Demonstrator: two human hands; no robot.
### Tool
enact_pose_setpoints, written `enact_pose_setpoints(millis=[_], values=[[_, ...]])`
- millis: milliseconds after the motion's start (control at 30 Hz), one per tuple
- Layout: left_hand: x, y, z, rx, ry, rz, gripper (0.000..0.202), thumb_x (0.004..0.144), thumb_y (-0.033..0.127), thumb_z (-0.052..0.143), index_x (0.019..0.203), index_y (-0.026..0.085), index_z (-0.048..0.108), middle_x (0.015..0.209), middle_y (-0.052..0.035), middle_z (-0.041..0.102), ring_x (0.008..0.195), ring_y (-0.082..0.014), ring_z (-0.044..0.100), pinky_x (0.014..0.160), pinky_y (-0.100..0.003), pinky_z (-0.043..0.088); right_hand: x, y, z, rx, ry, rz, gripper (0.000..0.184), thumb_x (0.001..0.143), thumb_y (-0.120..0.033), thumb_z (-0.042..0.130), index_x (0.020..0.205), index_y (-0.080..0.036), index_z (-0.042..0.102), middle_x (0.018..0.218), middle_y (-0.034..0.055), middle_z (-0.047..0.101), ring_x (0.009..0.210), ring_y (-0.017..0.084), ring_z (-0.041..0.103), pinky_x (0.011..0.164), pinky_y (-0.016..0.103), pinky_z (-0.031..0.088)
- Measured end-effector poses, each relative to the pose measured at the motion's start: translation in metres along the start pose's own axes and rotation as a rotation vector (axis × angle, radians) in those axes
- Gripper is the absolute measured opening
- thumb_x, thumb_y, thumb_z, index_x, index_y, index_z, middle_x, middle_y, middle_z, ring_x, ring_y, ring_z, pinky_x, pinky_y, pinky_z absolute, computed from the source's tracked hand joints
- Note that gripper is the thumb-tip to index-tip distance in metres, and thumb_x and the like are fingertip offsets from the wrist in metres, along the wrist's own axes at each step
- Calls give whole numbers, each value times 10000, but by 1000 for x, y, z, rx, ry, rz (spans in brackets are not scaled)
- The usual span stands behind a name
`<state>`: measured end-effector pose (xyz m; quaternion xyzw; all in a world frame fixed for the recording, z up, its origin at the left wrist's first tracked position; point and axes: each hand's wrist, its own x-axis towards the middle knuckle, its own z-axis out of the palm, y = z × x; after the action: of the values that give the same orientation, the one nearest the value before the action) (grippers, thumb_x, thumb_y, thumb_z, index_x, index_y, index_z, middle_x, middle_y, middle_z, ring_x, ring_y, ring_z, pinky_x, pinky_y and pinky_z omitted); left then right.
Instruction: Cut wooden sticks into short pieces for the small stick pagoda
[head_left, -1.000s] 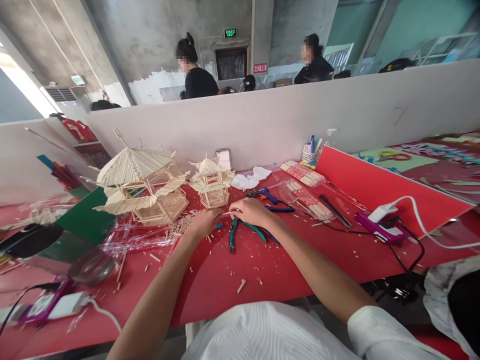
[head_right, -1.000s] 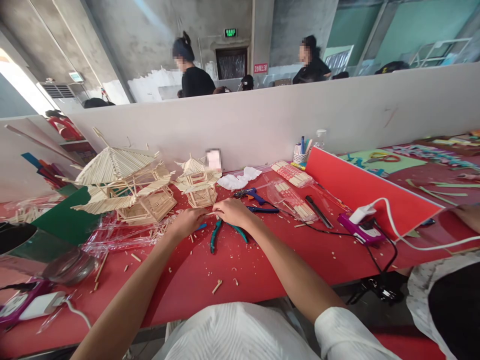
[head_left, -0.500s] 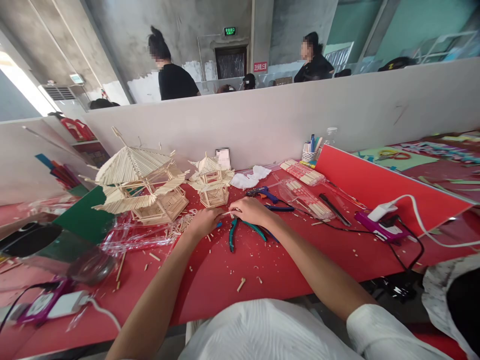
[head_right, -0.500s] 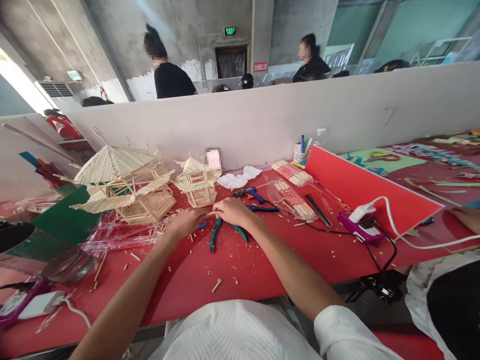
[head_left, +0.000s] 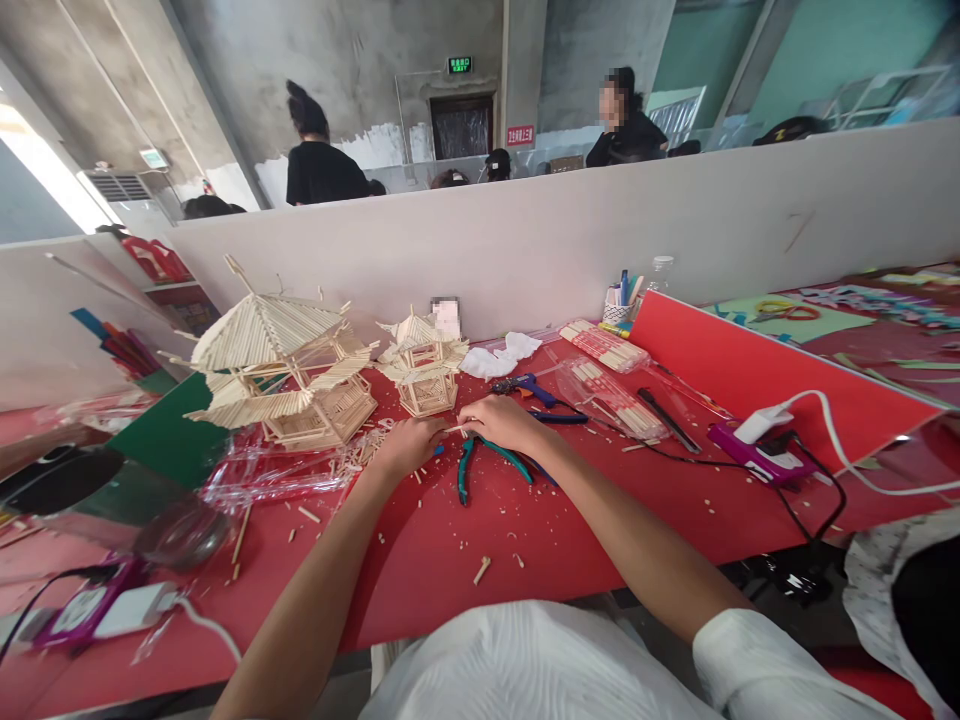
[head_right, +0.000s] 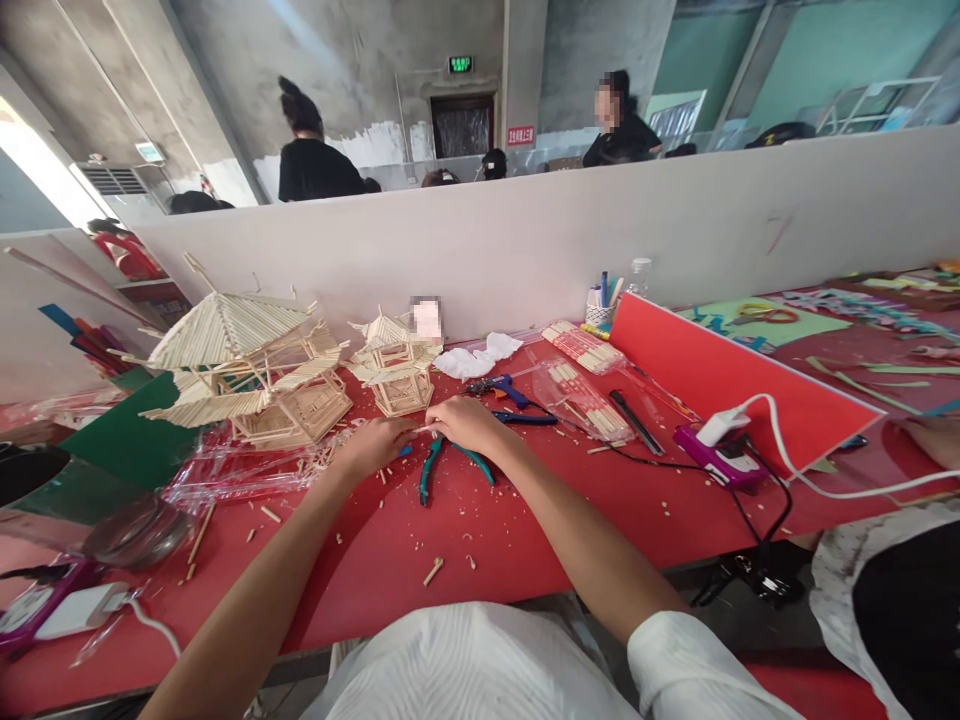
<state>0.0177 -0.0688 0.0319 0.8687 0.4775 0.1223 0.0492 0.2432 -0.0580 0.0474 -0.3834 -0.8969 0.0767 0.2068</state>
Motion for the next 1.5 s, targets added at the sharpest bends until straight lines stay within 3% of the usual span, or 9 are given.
enact_pose_setpoints(millis=[700, 1067, 1500], values=[[-1, 6, -6, 89, -48, -38, 315, 990, 302, 456, 1178, 250, 702, 1089, -109, 747, 914, -238, 701, 775, -274, 472, 0, 2, 2, -33, -5, -2, 168, 948, -232, 595, 981, -243, 760, 934, 35, 777, 855, 180, 700, 686, 235, 371], [-2, 6, -5, 41, -10, -26, 322, 986, 321, 450, 1156, 239, 712, 1067, -127, 748, 898, -247, 699, 785, -287, 486, 1, 0, 1, -31, -23, 20, 175, 936, -209, 600, 991, -246, 762, 951, 39, 774, 881, 182, 696, 709, 234, 391], [-2, 6, -7, 71, -18, -29, 317, 983, 304, 436, 1119, 247, 716, 1084, -106, 743, 919, -246, 699, 761, -274, 469, 0, -1, -1, -48, -22, 34, 183, 969, -287, 586, 954, -226, 758, 923, 46, 773, 847, 181, 696, 669, 236, 357]])
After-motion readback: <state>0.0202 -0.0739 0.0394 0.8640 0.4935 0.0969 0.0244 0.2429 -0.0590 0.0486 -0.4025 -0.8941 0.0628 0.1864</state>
